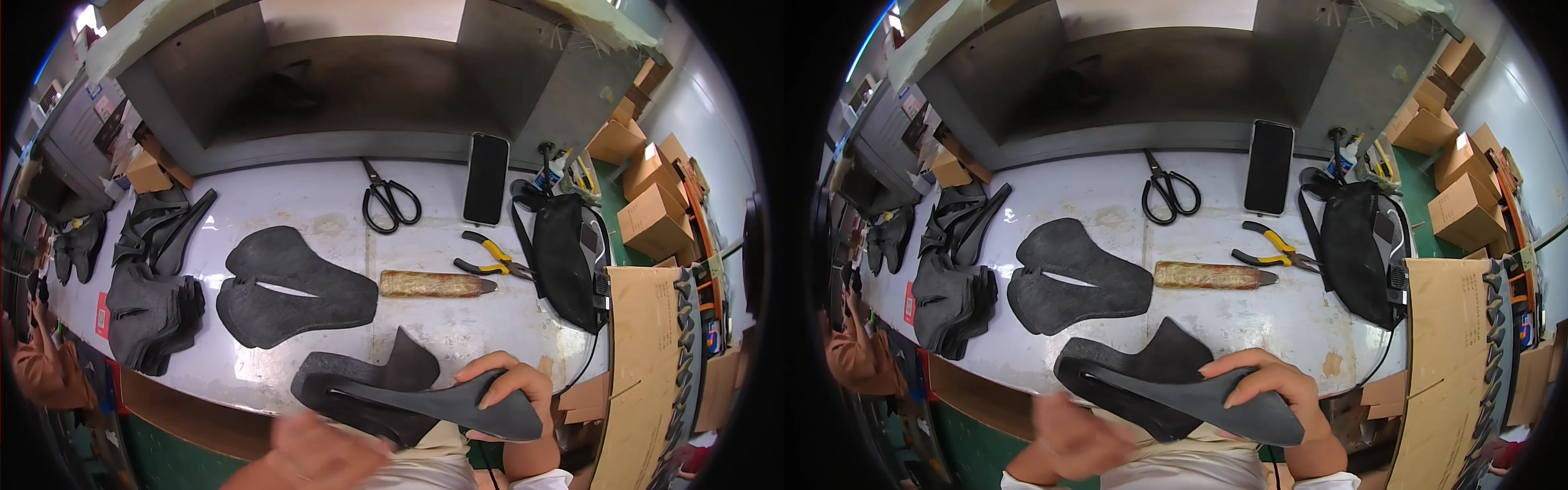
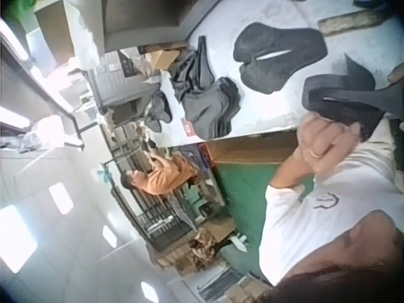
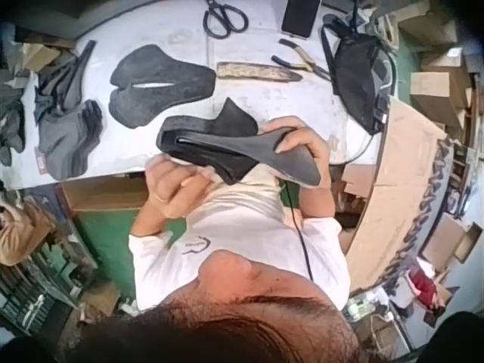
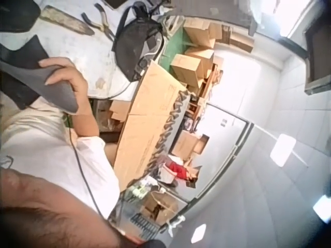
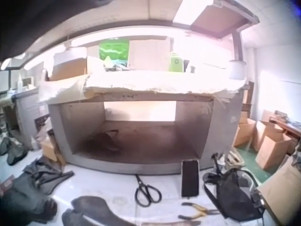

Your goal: Assembling and inspecting bicycle seat components at a manufacturing workbench.

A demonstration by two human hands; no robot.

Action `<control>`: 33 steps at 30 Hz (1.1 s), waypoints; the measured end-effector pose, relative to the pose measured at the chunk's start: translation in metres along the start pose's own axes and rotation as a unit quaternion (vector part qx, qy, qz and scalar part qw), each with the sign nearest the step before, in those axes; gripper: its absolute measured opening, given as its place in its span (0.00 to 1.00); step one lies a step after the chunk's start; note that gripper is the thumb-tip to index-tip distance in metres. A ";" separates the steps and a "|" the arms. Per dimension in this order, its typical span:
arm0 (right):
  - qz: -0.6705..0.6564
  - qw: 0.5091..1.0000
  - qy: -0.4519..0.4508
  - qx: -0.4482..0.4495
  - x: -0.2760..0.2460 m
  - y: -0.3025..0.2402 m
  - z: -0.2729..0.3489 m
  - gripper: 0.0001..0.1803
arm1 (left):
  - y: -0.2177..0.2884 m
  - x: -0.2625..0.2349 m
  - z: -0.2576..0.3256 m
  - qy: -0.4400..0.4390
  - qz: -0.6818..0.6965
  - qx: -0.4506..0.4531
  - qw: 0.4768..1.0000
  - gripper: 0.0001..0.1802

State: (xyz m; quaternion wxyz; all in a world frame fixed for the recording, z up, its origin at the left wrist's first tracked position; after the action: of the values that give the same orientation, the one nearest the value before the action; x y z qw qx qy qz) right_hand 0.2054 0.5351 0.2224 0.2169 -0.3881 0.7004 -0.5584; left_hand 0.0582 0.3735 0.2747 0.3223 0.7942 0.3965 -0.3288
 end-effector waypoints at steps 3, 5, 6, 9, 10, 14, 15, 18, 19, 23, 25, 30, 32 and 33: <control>-0.012 1.000 0.001 0.010 0.005 -0.001 0.002 0.22 | -0.068 -0.022 0.013 0.115 0.014 -0.307 0.945 0.08; 0.004 1.000 -0.012 0.002 0.005 -0.004 0.005 0.22 | -0.083 0.003 0.029 -0.025 0.261 -0.462 0.847 0.07; -0.042 0.999 0.005 0.013 0.004 -0.004 0.009 0.15 | -0.087 0.000 0.036 -0.022 0.259 -0.465 0.846 0.07; -0.043 0.999 -0.024 0.003 0.006 -0.008 0.014 0.17 | -0.092 0.034 0.064 -0.091 0.457 -0.508 0.725 0.07; -0.234 0.972 0.007 -0.016 0.006 0.002 0.020 0.22 | -0.087 0.045 0.067 -0.090 0.548 -0.495 0.668 0.07; -0.048 0.965 0.158 0.205 0.000 0.031 0.024 0.19 | -0.070 0.089 0.087 -0.102 0.702 -0.501 0.496 0.08; 0.153 0.988 0.027 0.023 0.015 0.033 0.013 0.19 | -0.063 0.099 0.088 -0.098 0.724 -0.519 0.444 0.08; 0.252 0.945 -0.068 -0.199 0.053 0.035 0.030 0.21 | -0.046 0.114 0.073 -0.097 0.734 -0.531 0.412 0.08; 0.156 0.958 -0.024 -0.241 0.048 0.028 0.037 0.23 | -0.042 0.116 0.073 -0.081 0.744 -0.541 0.383 0.07; 0.090 0.911 -0.016 0.403 0.048 0.034 0.029 0.16 | -0.036 0.113 0.062 -0.058 0.766 -0.507 0.391 0.08; 0.033 0.787 0.045 0.614 0.055 0.090 0.038 0.14 | -0.036 0.111 0.069 -0.056 0.764 -0.514 0.387 0.08; -0.172 0.970 -0.056 0.160 0.028 0.077 0.057 0.16 | -0.028 0.118 0.066 -0.085 0.759 -0.517 0.387 0.09; 0.174 0.961 -0.107 -0.184 0.054 0.028 0.041 0.13 | -0.026 0.121 0.067 -0.081 0.763 -0.507 0.392 0.08; 0.170 0.963 -0.107 -0.182 0.056 0.027 0.043 0.13 | -0.027 0.121 0.070 -0.080 0.762 -0.511 0.390 0.08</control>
State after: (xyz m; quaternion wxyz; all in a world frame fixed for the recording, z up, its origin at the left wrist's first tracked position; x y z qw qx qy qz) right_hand 0.1949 0.4666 0.1919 0.3078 -0.3542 0.8184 -0.3317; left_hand 0.0736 0.3828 0.1335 0.8138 0.4207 -0.3078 0.2569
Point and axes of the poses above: each hand's wrist, its own z-axis away from the middle knuckle, its own x-axis out of the palm, y = z × x, the point moved 8 cm from there along -z, towards the middle knuckle, and after that the axes turned 2 degrees about -y, right-handed, at the moved point
